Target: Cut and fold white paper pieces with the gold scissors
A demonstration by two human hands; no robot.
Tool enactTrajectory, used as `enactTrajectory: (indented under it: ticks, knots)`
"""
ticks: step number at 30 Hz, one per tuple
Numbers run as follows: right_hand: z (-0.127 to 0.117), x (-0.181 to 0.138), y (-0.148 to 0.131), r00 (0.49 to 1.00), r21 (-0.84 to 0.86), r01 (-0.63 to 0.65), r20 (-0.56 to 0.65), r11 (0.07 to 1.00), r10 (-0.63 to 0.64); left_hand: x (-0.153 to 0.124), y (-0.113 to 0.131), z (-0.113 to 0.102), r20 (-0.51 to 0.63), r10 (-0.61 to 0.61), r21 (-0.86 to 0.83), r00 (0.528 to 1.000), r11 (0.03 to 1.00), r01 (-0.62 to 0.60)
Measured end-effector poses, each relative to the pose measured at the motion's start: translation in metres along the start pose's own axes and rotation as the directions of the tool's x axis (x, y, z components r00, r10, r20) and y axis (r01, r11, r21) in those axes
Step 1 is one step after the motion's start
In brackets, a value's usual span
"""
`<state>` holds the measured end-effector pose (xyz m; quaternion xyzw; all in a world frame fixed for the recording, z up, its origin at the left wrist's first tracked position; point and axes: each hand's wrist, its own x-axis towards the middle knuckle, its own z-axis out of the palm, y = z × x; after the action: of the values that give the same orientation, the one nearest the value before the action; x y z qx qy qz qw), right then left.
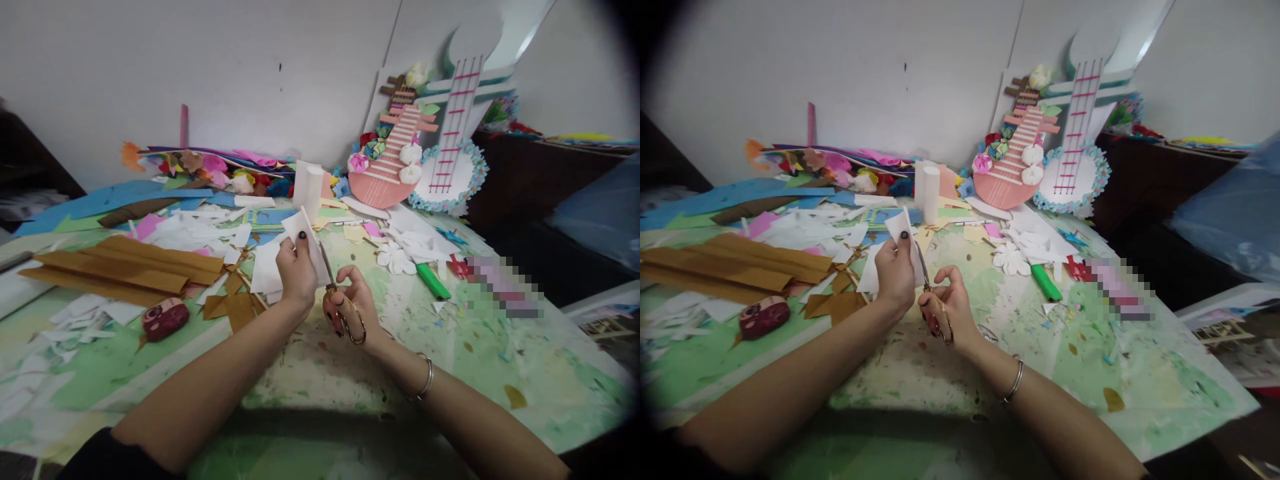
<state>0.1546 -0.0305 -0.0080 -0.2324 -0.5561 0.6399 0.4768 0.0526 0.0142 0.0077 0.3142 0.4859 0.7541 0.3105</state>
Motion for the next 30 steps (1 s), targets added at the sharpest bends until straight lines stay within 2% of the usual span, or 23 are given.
enactTrajectory:
  ticks: [7, 11, 16, 23, 30]
  knots:
    - [0.0, 0.001, -0.004, 1.0, 0.035, 0.003, 0.019, 0.999, -0.004, -0.01, 0.003, 0.0, 0.052, 0.051, 0.05, 0.997, 0.997, -0.054]
    - [0.001, 0.0, -0.007, 1.0, 0.015, -0.016, -0.008, 1.0, 0.016, -0.013, 0.002, 0.0, 0.075, 0.015, 0.035, 0.997, 0.999, -0.018]
    - [-0.001, 0.001, -0.005, 0.998, 0.015, 0.01, -0.064, 1.0, -0.009, -0.011, -0.001, 0.001, 0.046, -0.011, 0.034, 0.999, 0.999, 0.01]
    - [0.0, 0.0, -0.005, 0.999, 0.049, 0.015, -0.04, 0.999, -0.013, -0.013, 0.0, 0.0, 0.078, 0.048, 0.053, 0.996, 0.997, -0.053]
    - [0.001, 0.001, -0.009, 0.996, 0.033, 0.008, -0.087, 0.999, -0.005, -0.021, 0.002, 0.001, 0.12, 0.053, 0.066, 0.991, 0.996, -0.061]
